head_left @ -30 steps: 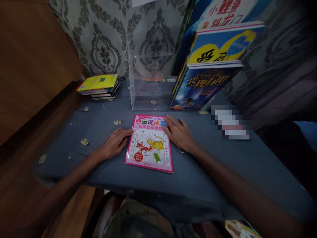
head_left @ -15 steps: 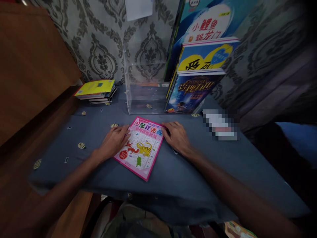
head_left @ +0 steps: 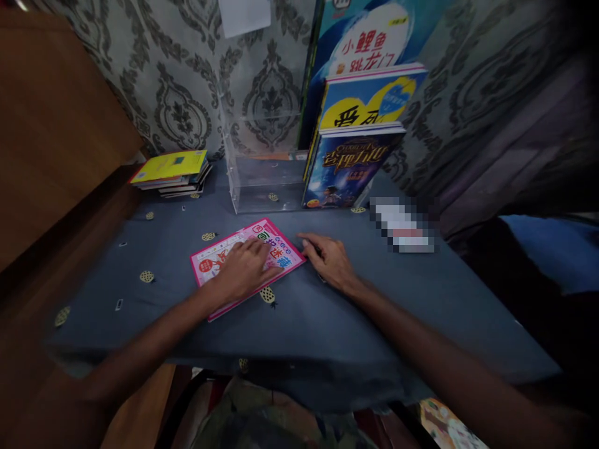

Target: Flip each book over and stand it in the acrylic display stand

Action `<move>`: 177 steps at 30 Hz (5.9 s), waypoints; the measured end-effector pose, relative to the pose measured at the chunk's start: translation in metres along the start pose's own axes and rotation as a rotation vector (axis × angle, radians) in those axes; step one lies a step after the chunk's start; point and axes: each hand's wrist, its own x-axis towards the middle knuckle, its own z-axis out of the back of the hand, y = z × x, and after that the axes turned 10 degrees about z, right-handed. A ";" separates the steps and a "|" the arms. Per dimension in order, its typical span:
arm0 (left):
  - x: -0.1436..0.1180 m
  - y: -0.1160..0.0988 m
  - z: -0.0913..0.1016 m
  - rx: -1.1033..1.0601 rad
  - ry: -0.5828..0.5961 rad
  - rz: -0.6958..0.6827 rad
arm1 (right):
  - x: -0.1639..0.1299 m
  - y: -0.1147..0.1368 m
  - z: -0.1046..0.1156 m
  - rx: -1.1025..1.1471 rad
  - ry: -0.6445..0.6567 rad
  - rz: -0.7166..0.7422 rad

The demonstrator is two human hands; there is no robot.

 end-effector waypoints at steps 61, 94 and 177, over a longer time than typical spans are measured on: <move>0.008 -0.011 -0.007 -0.075 -0.041 -0.069 | 0.001 0.002 0.006 0.048 0.080 0.110; 0.028 0.060 0.000 0.054 0.100 0.464 | 0.048 -0.023 -0.027 -0.347 0.270 0.141; -0.109 0.030 -0.015 -0.039 -0.211 -0.124 | -0.089 0.079 -0.020 -0.222 0.318 0.423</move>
